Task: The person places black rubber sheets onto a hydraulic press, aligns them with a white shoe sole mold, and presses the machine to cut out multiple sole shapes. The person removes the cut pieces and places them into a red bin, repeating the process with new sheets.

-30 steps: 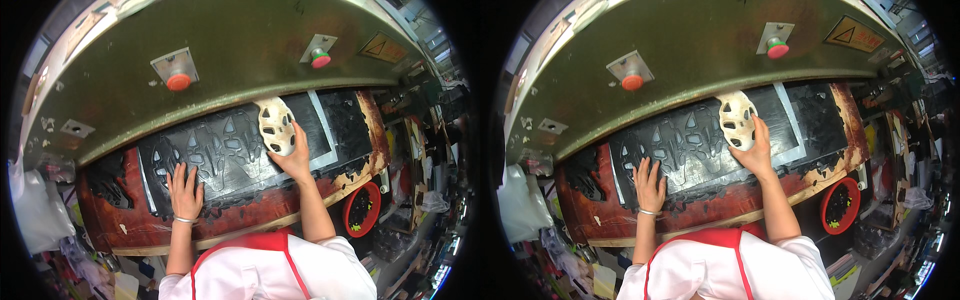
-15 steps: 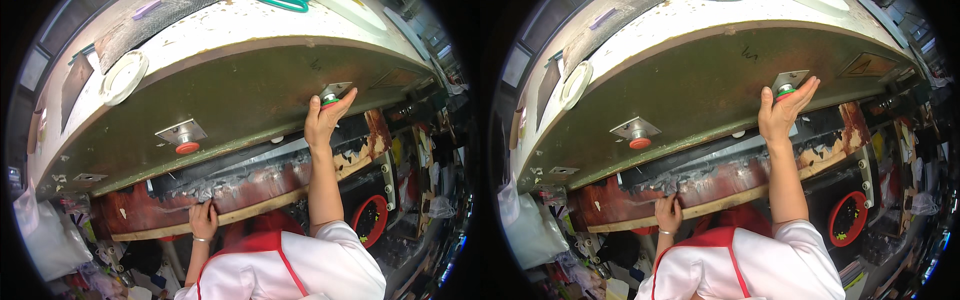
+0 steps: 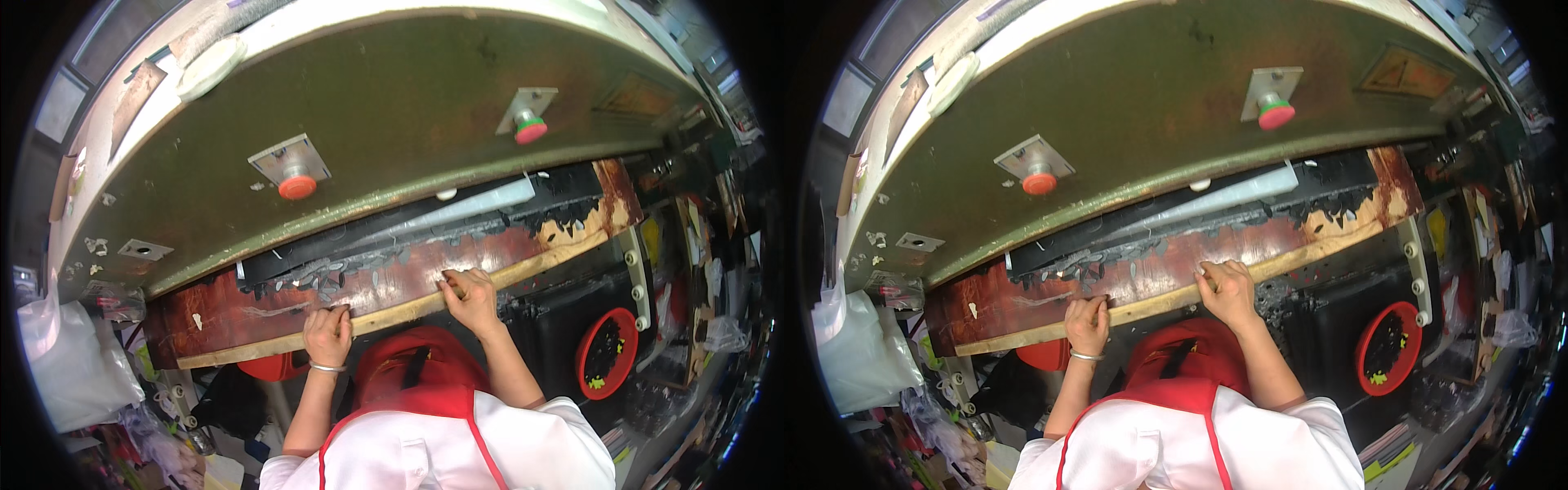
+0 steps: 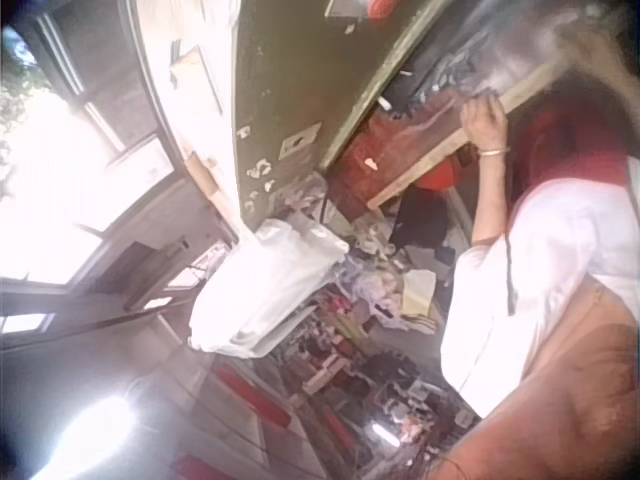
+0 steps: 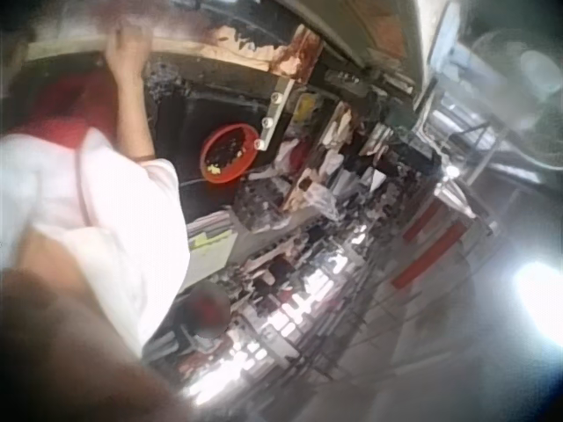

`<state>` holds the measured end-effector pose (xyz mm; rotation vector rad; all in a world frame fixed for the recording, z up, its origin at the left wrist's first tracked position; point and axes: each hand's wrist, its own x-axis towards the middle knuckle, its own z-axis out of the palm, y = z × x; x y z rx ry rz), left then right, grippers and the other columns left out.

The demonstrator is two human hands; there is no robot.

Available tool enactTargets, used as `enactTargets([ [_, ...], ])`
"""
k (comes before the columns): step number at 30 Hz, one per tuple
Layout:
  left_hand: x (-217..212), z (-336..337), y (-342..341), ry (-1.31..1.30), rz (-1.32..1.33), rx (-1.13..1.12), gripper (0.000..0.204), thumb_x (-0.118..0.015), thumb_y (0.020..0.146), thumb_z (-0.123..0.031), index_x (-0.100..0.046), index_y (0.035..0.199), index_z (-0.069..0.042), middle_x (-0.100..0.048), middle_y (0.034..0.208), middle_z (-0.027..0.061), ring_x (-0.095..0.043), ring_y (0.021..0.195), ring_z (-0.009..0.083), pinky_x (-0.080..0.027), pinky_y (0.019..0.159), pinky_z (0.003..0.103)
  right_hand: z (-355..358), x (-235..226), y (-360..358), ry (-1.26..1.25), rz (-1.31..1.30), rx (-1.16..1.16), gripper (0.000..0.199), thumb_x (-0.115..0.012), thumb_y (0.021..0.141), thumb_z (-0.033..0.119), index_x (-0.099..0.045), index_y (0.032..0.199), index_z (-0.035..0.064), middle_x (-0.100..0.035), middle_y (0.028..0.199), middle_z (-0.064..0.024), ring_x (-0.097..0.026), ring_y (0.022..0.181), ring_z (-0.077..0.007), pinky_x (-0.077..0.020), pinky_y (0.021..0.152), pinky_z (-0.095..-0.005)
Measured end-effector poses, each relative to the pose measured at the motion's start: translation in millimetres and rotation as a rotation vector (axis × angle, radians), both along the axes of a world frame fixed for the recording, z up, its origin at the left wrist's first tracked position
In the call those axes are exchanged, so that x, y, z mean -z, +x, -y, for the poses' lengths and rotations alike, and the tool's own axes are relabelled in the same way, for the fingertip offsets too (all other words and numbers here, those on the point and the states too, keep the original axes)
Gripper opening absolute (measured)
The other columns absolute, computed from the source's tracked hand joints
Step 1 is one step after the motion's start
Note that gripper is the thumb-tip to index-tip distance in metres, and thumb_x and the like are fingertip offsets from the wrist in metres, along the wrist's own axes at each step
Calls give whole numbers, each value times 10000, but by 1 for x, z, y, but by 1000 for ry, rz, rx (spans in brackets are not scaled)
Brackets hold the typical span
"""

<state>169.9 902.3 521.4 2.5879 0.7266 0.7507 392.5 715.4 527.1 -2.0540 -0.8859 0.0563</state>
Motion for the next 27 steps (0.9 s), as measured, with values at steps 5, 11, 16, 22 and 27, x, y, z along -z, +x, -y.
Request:
enactTargets([
  [5, 3, 22, -16, -86, -47, 16, 144, -726, 775, -162, -712, 867, -52, -559, 798, 96, -530, 790, 298, -416, 731, 412, 27, 17, -17, 26, 9, -30, 122, -722, 780, 89, -709, 875, 14, -672, 764, -127, -619, 789, -324, -495, 759, -406],
  [11, -2, 58, -48, -145, -84, 57, 154, -729, 771, -170, -712, 876, -58, -552, 794, 101, -528, 796, 303, -413, 728, 413, 50, -17, -39, -187, 10, -110, 125, -730, 784, 85, -713, 893, 27, -679, 797, -129, -632, 796, -302, -503, 738, -391],
  [16, -22, 84, -67, -281, -190, 170, 74, -710, 807, -133, -707, 787, -61, -573, 720, 90, -573, 728, 293, -460, 681, 406, 38, -50, -1, -111, 333, 161, 587, -787, 707, 206, -577, 1225, 27, -571, 1191, -223, -486, 1144, -409, -445, 947, -456],
  [22, -39, 92, 2, -157, 52, 195, 241, -700, 803, -98, -676, 1035, -38, -634, 915, 104, -592, 831, 298, -463, 751, 399, 14, -44, 10, -311, 169, 37, 1046, -856, 589, 329, -341, 1474, 116, -296, 1385, -392, -241, 1321, -578, -336, 1081, -548],
  [27, -39, 130, 43, -60, -384, 358, 621, -661, 853, -280, -454, 1409, -95, -394, 1481, 162, -332, 1397, 353, -190, 1133, 610, 54, -50, -12, -97, -25, 14, 1029, -840, 538, 155, -371, 1451, 86, -366, 1352, -327, -329, 1294, -484, -342, 1080, -498],
])
